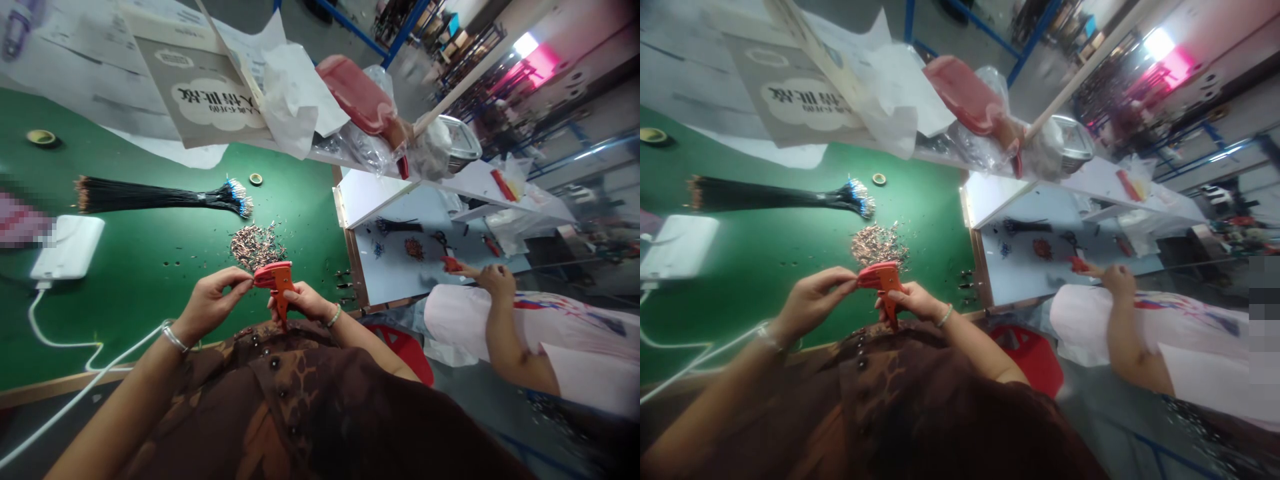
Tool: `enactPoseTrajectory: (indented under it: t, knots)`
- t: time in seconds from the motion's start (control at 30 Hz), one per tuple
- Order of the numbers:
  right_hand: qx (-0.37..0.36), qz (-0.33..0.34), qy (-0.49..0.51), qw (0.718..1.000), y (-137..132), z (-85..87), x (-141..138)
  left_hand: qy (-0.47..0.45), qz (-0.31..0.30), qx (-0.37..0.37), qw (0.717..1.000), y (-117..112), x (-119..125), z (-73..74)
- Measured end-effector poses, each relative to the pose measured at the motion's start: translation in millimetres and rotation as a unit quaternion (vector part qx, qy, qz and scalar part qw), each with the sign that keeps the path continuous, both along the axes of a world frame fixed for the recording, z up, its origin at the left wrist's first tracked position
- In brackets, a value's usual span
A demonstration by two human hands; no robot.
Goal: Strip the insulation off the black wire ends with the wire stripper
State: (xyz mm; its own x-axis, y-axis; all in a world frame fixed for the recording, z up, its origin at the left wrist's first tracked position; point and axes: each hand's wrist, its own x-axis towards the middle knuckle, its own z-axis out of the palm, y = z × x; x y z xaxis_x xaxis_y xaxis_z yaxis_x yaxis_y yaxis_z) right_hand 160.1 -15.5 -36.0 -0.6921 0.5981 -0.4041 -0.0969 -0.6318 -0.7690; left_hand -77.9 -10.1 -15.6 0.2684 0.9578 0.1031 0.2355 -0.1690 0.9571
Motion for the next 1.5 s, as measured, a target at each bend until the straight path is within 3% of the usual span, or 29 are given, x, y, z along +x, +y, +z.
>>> enactPoseTrajectory:
  t: [0.37,0.93,1.33,1.5]
  knots:
    - [0.021,-0.028,-0.047,0.998,-2,1.2,-4,-0.005,-0.003,0.006,1.000,2,1,7.6]
    - [0.047,-0.072,-0.094,0.992,-8,-2.0,-9,-0.030,0.011,-0.027,0.999,-1,3,4.4]
    - [-0.011,-0.092,-0.039,0.995,-10,1.1,-14,-0.017,0.007,-0.027,0.999,0,1,0.8]
    - [-0.006,-0.042,0.020,0.999,-6,-1.1,-12,-0.019,0.032,-0.036,0.999,-2,2,1.8]
